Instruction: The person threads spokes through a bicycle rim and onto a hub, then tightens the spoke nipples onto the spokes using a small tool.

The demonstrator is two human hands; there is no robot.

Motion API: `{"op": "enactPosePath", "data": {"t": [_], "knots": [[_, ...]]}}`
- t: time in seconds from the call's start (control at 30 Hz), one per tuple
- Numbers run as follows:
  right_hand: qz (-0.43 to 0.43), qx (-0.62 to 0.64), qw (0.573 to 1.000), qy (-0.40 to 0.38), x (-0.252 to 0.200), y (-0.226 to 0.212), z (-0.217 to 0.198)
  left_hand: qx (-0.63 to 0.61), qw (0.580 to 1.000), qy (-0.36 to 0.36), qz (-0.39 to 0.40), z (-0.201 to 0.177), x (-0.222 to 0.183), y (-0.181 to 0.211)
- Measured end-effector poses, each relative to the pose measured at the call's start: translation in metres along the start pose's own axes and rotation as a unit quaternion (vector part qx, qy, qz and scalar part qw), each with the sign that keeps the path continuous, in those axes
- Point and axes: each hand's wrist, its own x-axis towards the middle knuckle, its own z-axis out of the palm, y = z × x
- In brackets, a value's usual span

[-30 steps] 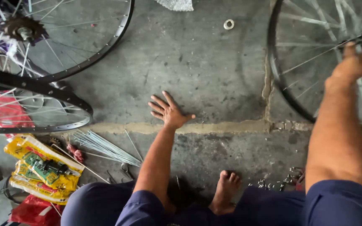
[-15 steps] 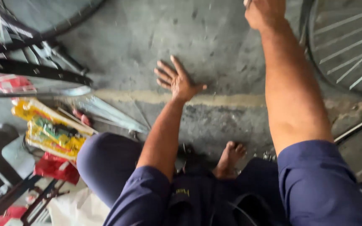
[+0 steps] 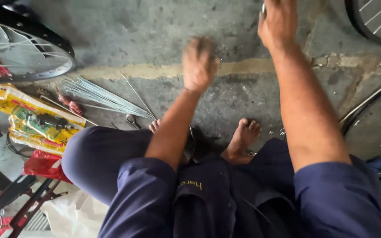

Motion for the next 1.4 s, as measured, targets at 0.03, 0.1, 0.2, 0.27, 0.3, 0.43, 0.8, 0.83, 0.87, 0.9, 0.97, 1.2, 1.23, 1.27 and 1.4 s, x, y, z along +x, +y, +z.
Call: {"op": "enactPosePath", "data": {"t": [0.03, 0.1, 0.2, 0.27, 0.3, 0.43, 0.8, 0.83, 0.87, 0.9, 0.97, 1.2, 1.23, 1.27, 1.4], "knots": [[0.009, -0.006, 1.000, 0.005, -0.007, -0.006, -0.012, 0.026, 0.999, -0.009, 0.030, 0.009, -0.010, 0.013], [0.022, -0.003, 0.996, -0.084, -0.023, -0.006, -0.044, 0.045, 0.997, -0.039, 0.057, 0.020, -0.018, 0.025], [0.004, -0.061, 0.992, -0.114, -0.039, 0.015, -0.104, 0.040, 0.994, -0.084, 0.052, 0.036, -0.030, 0.032], [-0.013, -0.083, 0.991, -0.102, -0.048, 0.037, -0.150, 0.059, 0.992, -0.082, 0.070, 0.044, -0.031, 0.026], [-0.013, -0.079, 0.992, -0.099, -0.057, 0.047, -0.180, 0.072, 0.991, -0.087, 0.073, 0.049, -0.032, 0.024], [0.053, -0.017, 0.993, -0.104, -0.101, 0.064, -0.291, 0.119, 0.984, -0.116, 0.065, 0.074, -0.030, 0.023], [0.469, 0.250, 0.810, -0.248, -0.256, 0.001, -0.179, -0.171, 0.920, -0.349, 0.035, 0.121, -0.123, 0.146], [0.477, 0.269, 0.797, -0.255, -0.252, -0.012, -0.172, -0.158, 0.927, -0.333, 0.065, 0.117, -0.122, 0.146], [0.478, 0.282, 0.791, -0.256, -0.241, -0.010, -0.168, -0.143, 0.933, -0.316, 0.100, 0.112, -0.117, 0.142], [0.475, 0.296, 0.788, -0.256, -0.227, -0.009, -0.166, -0.125, 0.936, -0.299, 0.134, 0.106, -0.110, 0.138], [0.471, 0.318, 0.782, -0.256, -0.207, -0.007, -0.167, -0.117, 0.954, -0.267, 0.073, 0.088, -0.082, 0.130], [0.417, 0.357, 0.796, -0.256, -0.139, -0.115, -0.211, -0.006, 0.967, 0.192, 0.169, -0.036, 0.030, 0.098], [0.407, 0.358, 0.799, -0.260, -0.136, -0.127, -0.211, -0.035, 0.981, 0.149, 0.119, -0.069, 0.051, 0.087], [0.400, 0.356, 0.802, -0.262, -0.136, -0.139, -0.213, -0.033, 0.994, 0.091, 0.044, -0.105, 0.071, 0.076], [0.383, 0.355, 0.812, -0.262, -0.131, -0.180, -0.220, -0.070, 0.916, 0.394, 0.038, -0.236, 0.117, 0.009]]}}
